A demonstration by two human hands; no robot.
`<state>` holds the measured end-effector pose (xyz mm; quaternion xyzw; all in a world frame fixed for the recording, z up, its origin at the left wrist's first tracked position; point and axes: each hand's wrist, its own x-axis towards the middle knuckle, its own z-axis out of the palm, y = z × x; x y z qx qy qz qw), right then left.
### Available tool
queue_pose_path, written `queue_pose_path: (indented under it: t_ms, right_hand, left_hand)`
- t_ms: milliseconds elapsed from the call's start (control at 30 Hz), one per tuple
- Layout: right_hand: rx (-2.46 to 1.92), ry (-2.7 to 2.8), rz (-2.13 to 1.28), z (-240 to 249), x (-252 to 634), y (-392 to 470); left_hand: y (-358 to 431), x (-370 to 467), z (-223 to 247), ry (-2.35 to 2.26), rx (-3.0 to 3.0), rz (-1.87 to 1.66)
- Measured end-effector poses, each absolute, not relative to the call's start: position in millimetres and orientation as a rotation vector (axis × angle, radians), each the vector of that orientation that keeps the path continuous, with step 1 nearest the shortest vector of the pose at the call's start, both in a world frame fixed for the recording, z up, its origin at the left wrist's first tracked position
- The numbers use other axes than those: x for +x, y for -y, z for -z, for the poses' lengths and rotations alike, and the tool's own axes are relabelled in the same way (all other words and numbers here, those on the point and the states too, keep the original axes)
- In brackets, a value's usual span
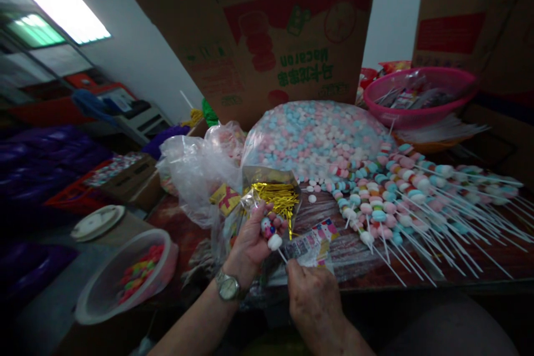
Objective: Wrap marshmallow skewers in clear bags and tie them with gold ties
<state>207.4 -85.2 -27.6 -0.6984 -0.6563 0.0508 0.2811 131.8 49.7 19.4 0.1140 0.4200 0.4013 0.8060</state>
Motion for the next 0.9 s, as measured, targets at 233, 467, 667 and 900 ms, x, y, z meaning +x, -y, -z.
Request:
queue_pose_path:
  t_ms: [233,467,667,900]
  right_hand:
    - [-1.531,1.035,-1.148,13.5,207.2,84.7]
    - [-1.350,0.756,-1.423,13.3,197.4,83.6]
    - [-1.582,1.057,-0.981,13.3,210.3,83.1]
    - [-1.736,1.325,-0.605,15.3,214.4,71.4]
  left_hand:
    - [-44.6,132.7,-14.3,-0.656,0.252,-0.841]
    - [-39.6,138.1,-14.3,-0.627,0.316,-0.939]
    - [-35.0,140.6,-11.6,-0.634,0.404,-0.893]
    - [-7.6,153.3,-7.9,-0.738,0.424,-0.834]
